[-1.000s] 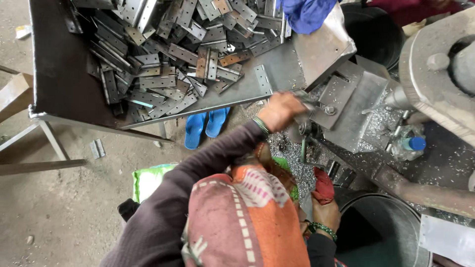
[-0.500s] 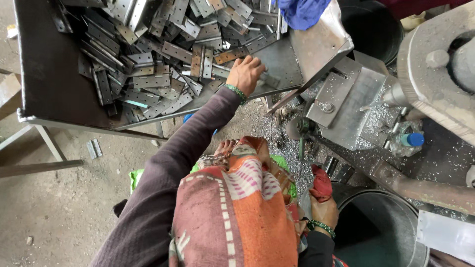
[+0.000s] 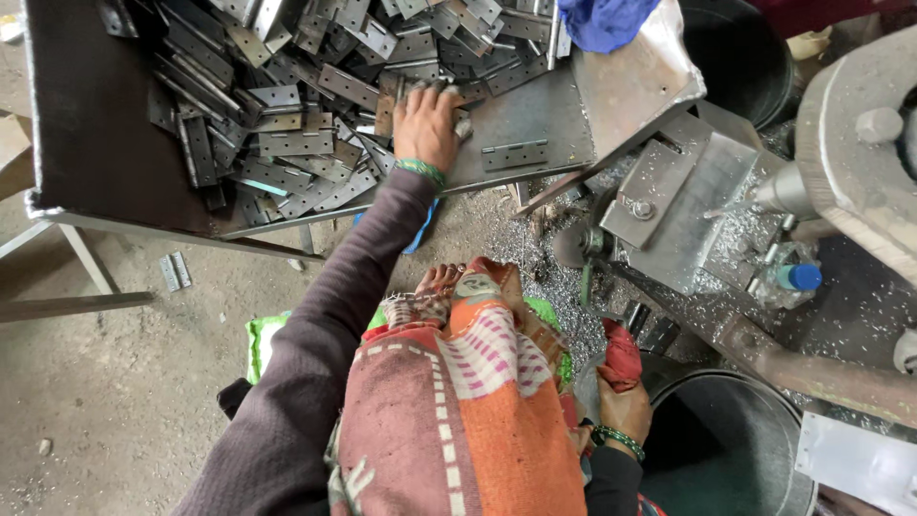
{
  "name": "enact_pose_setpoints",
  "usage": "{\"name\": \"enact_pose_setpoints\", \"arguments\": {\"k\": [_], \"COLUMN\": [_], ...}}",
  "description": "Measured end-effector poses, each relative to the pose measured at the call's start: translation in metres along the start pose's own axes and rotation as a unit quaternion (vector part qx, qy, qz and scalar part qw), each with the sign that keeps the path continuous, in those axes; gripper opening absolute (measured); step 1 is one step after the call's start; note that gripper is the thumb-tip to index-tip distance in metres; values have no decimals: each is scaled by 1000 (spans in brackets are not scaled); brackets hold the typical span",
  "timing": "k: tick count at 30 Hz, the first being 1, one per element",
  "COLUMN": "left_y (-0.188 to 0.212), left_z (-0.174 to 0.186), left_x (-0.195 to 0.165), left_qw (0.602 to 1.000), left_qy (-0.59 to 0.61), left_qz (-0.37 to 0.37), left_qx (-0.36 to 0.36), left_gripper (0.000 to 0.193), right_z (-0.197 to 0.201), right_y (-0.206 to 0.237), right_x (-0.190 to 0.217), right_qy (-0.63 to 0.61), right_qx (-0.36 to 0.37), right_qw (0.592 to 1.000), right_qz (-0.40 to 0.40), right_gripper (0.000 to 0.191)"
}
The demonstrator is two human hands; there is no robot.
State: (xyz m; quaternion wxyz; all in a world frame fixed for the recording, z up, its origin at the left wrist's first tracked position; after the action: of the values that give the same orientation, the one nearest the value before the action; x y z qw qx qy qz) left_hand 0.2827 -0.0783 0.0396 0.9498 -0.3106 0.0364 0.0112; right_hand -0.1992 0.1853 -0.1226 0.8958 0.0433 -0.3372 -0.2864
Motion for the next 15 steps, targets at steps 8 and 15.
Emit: {"name": "enact_pose_setpoints", "arguments": {"k": [8,15], "left_y": [-26,-18], "left_z": [-19,-10], "left_x": [16,-5], "left_qw": [992,990], "left_qy": [2,-14], "left_qz": [54,40], "left_qx": [115,137], "left_gripper": [41,41], "right_z": [2,5], "right_y": [1,5], "right_x": [6,12], "right_qy": [9,3], "right_qx": [5,11], "right_qw": [1000,1000], "right_qz": [0,-8], "right_gripper": [57,55]}}
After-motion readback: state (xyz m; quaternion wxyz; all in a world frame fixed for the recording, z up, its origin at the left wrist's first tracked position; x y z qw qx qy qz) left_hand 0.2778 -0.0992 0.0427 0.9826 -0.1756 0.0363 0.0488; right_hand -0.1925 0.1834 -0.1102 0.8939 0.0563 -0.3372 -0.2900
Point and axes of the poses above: each hand's wrist, its own y-axis away from the middle knuckle, its own z-axis out of the back of the hand, x = y × z, the point moved 5 cm from there along -y, towards the middle knuckle, and after that the axes turned 13 degrees about -y, right-handed, at the moved point
